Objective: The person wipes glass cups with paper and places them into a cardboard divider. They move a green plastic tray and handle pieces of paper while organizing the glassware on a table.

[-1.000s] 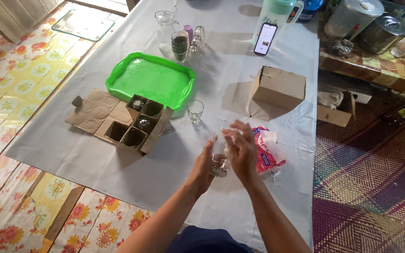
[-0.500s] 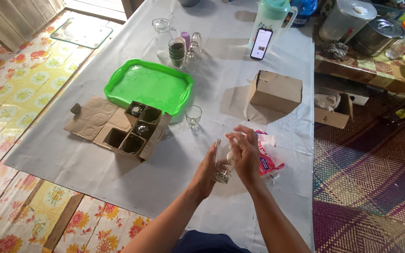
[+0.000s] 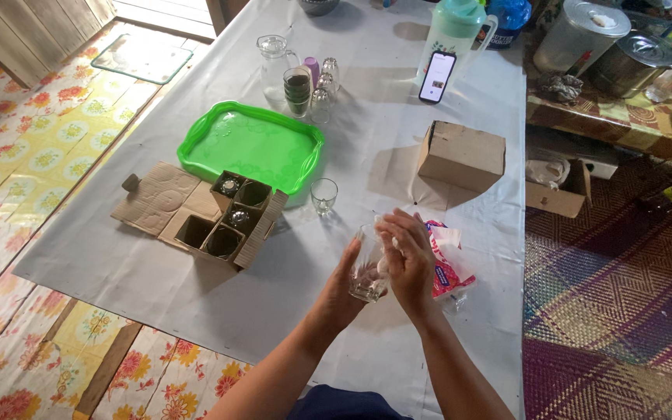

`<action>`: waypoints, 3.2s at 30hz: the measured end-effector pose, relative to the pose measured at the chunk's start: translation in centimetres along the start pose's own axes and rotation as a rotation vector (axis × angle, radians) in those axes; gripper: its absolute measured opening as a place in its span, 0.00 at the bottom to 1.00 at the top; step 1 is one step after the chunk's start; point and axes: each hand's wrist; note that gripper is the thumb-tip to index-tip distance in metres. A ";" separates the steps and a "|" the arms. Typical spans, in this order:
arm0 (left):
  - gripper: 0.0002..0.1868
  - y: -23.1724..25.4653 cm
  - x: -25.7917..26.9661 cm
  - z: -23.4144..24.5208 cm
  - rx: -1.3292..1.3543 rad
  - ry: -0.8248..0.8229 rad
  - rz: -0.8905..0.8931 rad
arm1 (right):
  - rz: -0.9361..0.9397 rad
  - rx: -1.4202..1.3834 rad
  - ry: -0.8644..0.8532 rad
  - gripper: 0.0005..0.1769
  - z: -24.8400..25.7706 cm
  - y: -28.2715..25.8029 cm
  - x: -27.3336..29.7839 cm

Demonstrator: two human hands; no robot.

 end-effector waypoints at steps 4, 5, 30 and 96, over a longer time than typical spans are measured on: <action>0.34 0.2 -0.9 0.3 0.012 0.177 0.085 | 0.097 -0.048 -0.022 0.07 -0.4 -1.8 1.2; 0.36 0.5 -1.0 0.2 0.060 0.194 0.091 | 0.174 -0.027 -0.103 0.08 -0.4 -2.5 1.8; 0.36 -0.7 -0.8 -0.7 -0.346 0.526 -0.007 | 0.132 0.141 -0.133 0.12 -2.1 1.5 0.3; 0.40 4.9 -5.2 2.4 -0.727 0.297 0.055 | -0.634 0.056 0.079 0.30 -4.9 1.9 -0.8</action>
Point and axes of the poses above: each hand's wrist, its own x-axis away from the middle knuckle, its own z-axis out of the back of the hand, y = z × x, and after that the axes turned 13 degrees about y, right-handed
